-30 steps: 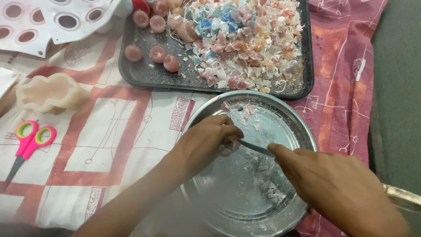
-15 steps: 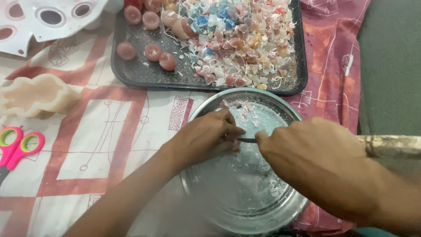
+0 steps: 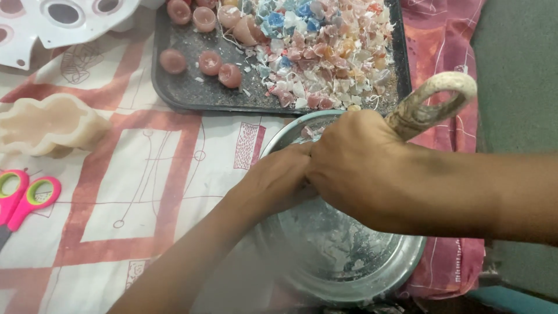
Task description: Cutting and scraping small wax or soap pieces on a metal plate for recycling or crafting.
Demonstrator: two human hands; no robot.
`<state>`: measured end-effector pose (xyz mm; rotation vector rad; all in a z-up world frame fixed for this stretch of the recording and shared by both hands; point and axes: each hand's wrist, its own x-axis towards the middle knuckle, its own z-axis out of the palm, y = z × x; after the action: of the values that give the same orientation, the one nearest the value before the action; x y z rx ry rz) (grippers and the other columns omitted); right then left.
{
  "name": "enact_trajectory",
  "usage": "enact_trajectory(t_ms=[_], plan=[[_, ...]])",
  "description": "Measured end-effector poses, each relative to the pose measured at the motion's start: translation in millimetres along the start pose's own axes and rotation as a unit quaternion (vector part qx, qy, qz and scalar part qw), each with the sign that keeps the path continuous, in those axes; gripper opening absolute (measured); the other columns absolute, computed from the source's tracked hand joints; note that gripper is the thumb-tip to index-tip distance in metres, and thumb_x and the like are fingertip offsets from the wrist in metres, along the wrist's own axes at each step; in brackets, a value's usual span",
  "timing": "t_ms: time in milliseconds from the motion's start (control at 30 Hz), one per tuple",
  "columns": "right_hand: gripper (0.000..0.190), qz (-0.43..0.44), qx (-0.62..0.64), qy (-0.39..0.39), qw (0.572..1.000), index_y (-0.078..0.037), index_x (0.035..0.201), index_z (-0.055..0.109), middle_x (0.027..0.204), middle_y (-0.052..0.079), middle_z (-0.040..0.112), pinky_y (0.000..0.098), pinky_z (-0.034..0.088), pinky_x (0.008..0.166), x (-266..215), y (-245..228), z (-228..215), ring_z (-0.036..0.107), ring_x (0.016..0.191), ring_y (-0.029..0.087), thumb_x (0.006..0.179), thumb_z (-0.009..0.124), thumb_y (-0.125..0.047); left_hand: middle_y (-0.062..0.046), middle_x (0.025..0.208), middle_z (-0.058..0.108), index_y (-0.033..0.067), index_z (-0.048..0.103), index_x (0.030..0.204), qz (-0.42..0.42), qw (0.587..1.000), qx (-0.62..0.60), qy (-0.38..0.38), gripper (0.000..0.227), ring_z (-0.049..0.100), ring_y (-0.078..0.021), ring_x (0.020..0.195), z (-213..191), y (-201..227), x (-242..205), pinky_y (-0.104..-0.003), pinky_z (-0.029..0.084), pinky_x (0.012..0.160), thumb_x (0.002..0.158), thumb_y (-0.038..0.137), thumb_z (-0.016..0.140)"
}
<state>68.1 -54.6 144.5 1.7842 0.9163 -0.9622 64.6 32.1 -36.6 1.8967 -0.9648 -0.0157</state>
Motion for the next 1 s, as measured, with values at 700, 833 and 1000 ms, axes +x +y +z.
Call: enact_trajectory(t_ms=[700,833,1000], plan=[[0.042,0.203,0.32,0.014,0.925,-0.048,0.146,0.053,0.073,0.006,0.071,0.039,0.057,0.062,-3,-9,121,0.069,0.061,0.02,0.106,0.049,-0.038,-0.011,0.104,0.067,0.0101,0.076,0.109,-0.064,0.994,0.035,-0.082,0.028,0.068,-0.0265,0.095,-6,17,5,-0.041,0.053,0.079,0.088,0.028,0.074],[0.038,0.187,0.514,0.184,0.817,-0.038,0.133,0.07,0.076,0.012,0.074,0.046,0.055,0.06,16,-25,172,0.069,0.057,0.026,0.096,0.063,-0.044,-0.009,0.107,0.068,0.0056,0.074,0.116,-0.088,0.994,0.025,-0.065,0.036,0.071,-0.023,0.087,-6,22,4,-0.038,0.055,0.077,0.086,0.025,0.076],[0.045,0.12,0.678,0.261,0.677,-0.021,0.133,0.071,0.075,0.007,0.08,0.0372,0.056,0.058,37,-38,204,0.07,0.058,0.015,0.09,0.068,-0.033,-0.01,0.104,0.069,0.0053,0.073,0.117,-0.109,0.991,0.023,-0.07,0.035,0.071,-0.0229,0.086,-9,23,4,-0.036,0.056,0.077,0.086,0.023,0.078]])
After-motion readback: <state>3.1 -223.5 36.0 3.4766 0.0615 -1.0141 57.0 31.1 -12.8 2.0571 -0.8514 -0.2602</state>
